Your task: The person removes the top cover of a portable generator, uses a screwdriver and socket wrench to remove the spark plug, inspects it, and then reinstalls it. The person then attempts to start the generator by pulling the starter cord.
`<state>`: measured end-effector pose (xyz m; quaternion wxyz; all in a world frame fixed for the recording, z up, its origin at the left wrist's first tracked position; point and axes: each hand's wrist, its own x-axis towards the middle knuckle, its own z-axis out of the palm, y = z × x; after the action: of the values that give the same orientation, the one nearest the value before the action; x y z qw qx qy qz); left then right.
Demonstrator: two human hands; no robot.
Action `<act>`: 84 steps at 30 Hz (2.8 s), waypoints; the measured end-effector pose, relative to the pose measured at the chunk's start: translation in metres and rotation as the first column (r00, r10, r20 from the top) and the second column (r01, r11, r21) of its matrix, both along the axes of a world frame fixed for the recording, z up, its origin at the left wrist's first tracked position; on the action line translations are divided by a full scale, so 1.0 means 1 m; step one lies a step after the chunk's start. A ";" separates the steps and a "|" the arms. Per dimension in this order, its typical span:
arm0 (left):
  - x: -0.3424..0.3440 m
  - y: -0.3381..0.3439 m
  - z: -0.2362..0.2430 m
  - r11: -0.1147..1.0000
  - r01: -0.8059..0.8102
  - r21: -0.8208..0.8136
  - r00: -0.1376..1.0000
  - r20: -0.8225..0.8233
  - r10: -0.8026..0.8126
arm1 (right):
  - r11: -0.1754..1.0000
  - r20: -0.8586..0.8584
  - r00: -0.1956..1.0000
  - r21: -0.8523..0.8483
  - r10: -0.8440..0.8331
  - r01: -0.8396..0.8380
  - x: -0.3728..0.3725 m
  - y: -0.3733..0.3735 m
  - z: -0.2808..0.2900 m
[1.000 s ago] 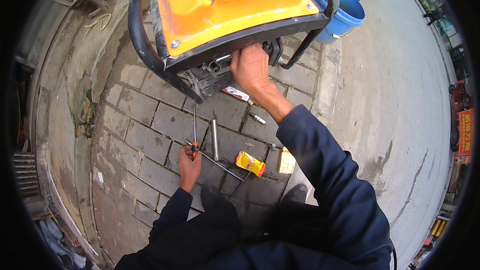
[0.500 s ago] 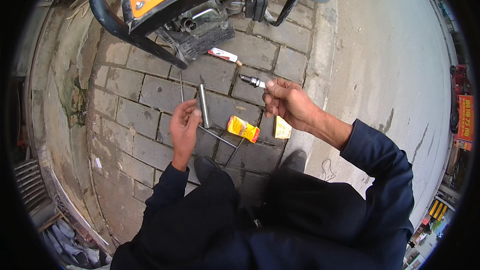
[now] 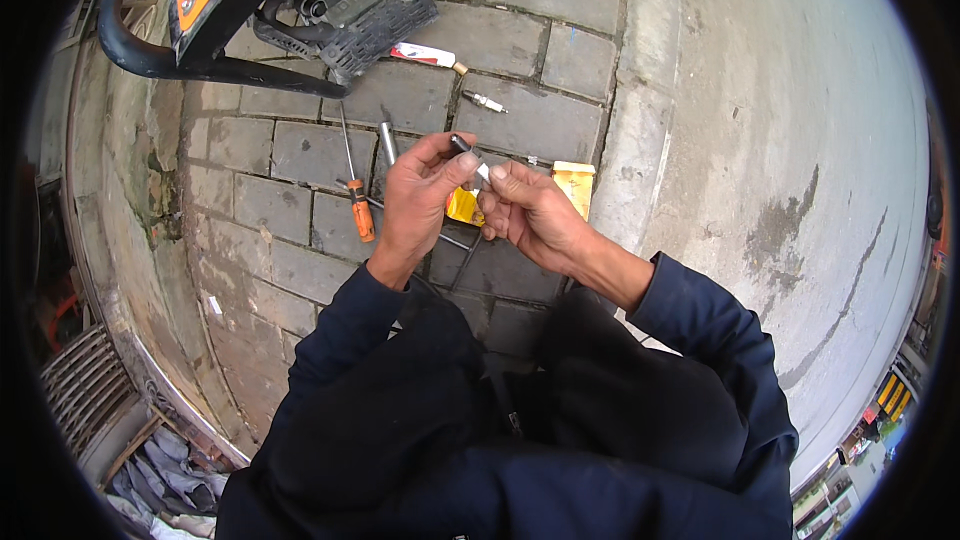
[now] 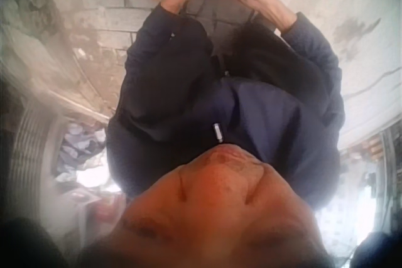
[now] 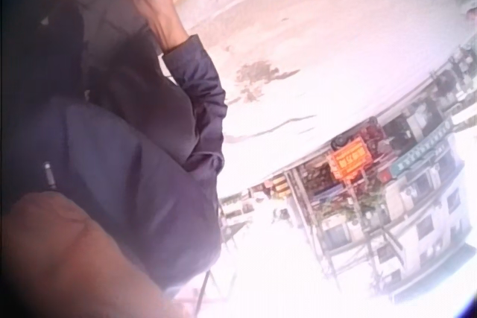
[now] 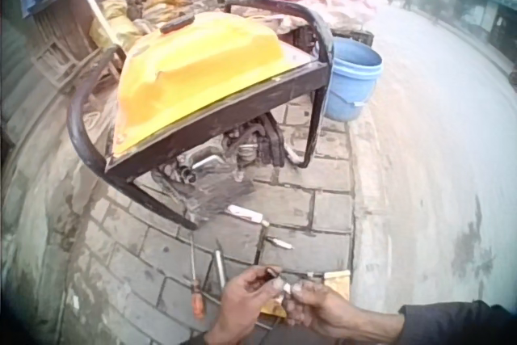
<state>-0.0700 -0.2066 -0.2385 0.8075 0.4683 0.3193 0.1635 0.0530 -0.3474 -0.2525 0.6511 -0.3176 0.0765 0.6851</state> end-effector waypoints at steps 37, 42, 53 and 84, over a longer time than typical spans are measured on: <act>-0.062 0.012 -0.044 0.994 -0.101 0.048 0.974 -0.198 0.108 | 0.974 0.857 -0.496 -0.207 0.137 -0.090 0.161 0.022 0.091; -0.060 0.012 -0.047 0.991 -0.133 -0.003 0.969 -0.209 0.129 | 0.790 0.671 -0.534 -0.613 0.515 -0.009 0.109 0.034 0.056; -0.056 0.012 -0.044 0.996 -0.066 0.057 0.968 -0.237 0.077 | 0.915 0.894 -0.275 -0.391 0.353 -0.100 0.110 0.017 -0.025; -0.064 0.002 -0.057 0.999 -0.001 0.032 0.954 -0.299 0.010 | 0.966 0.833 -0.536 -0.233 0.140 -0.110 0.079 0.038 -0.104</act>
<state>-0.1341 -0.2045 -0.2955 0.7418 0.4997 0.4364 0.0980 0.1322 -0.3089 -0.3566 0.2883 -0.7623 -0.5626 0.1387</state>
